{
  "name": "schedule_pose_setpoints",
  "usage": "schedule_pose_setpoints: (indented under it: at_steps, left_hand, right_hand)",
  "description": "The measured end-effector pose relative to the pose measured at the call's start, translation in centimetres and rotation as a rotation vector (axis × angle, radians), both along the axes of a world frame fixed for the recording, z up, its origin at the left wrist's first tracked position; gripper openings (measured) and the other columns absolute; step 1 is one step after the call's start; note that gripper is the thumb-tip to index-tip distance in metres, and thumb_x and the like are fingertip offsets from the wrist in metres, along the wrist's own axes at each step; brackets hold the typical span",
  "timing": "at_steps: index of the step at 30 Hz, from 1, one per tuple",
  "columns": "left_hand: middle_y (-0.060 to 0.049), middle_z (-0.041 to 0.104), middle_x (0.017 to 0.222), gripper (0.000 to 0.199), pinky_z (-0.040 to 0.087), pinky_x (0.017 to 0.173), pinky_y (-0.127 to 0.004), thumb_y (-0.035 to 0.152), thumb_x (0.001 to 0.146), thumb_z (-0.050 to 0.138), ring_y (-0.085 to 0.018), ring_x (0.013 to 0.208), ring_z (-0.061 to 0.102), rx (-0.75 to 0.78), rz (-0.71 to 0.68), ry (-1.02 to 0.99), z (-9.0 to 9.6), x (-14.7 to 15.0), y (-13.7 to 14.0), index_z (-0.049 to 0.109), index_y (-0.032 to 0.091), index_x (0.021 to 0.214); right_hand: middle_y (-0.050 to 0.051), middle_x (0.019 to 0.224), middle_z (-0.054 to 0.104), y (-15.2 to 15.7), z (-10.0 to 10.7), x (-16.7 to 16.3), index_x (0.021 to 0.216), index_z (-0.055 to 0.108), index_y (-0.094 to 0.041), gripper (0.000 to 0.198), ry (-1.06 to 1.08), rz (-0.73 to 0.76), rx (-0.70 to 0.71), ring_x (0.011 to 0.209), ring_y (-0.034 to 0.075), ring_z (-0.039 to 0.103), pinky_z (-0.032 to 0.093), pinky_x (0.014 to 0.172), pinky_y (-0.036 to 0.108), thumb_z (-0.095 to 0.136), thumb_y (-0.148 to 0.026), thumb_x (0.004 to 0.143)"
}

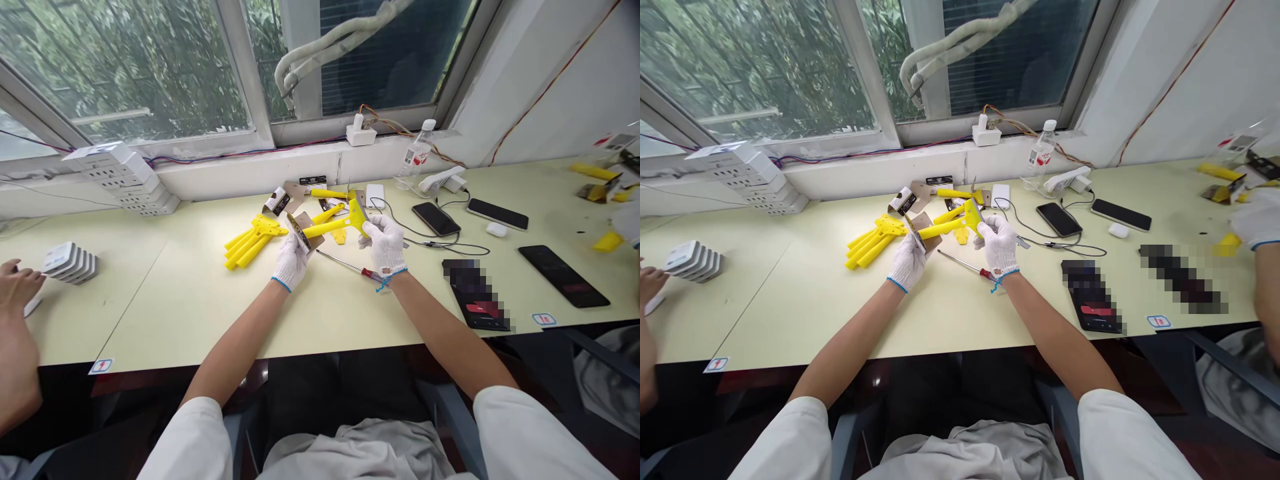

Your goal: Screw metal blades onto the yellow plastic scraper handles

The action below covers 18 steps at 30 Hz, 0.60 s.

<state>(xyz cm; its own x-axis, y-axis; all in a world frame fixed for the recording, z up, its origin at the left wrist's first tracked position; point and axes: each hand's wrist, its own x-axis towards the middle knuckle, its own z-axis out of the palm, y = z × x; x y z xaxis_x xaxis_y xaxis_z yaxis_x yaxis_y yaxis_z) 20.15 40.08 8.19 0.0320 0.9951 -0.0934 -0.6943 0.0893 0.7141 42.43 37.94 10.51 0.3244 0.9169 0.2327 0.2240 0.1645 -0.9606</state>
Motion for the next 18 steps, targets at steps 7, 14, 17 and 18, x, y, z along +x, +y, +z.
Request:
schedule_pose_setpoints:
  at_steps: [7, 14, 17, 18]
  left_hand:
    - [-0.014, 0.07, 0.157, 0.046, 0.056, 0.123, -0.055, 0.038, 0.115, 0.062, -0.037, 0.151, 0.062, 0.096, -0.002, 0.034, -0.3, 0.0, -0.2, 0.067, 0.022, 0.158]
    - [-0.011, 0.075, 0.15, 0.044, 0.062, 0.115, -0.046, 0.041, 0.103, 0.082, -0.033, 0.143, 0.068, 0.136, -0.007, 0.112, -0.6, 0.1, 0.0, 0.075, 0.023, 0.142]
    - [-0.011, 0.077, 0.145, 0.049, 0.065, 0.11, -0.043, 0.043, 0.098, 0.088, -0.03, 0.132, 0.075, 0.128, -0.023, 0.105, -0.5, 0.0, -0.1, 0.076, 0.024, 0.14]
    - [-0.011, 0.078, 0.143, 0.05, 0.065, 0.109, -0.042, 0.043, 0.096, 0.09, -0.029, 0.128, 0.077, 0.121, -0.02, 0.095, -0.5, -0.1, 0.0, 0.076, 0.024, 0.14]
  right_hand:
    - [0.003, 0.097, 0.07, 0.0, 0.6, 0.1, 0.123, 0.07, -0.012, 0.033, -0.013, -0.01, 0.017, 0.074, 0.009, 0.065, 0.058, 0.066, 0.021, 0.065, -0.043, 0.113]
    - [0.002, 0.095, 0.069, -0.8, 1.6, 0.5, 0.121, 0.07, -0.013, 0.031, -0.003, 0.013, 0.025, 0.072, 0.008, 0.064, 0.056, 0.064, 0.019, 0.066, -0.042, 0.113]
    - [0.002, 0.096, 0.069, -1.4, 1.9, 0.4, 0.121, 0.07, -0.012, 0.031, 0.002, 0.044, 0.005, 0.074, 0.009, 0.065, 0.058, 0.066, 0.021, 0.067, -0.042, 0.112]
    - [0.002, 0.095, 0.07, -1.5, 1.9, 0.3, 0.12, 0.07, -0.012, 0.032, 0.002, 0.058, -0.005, 0.074, 0.009, 0.065, 0.059, 0.067, 0.021, 0.068, -0.042, 0.112]
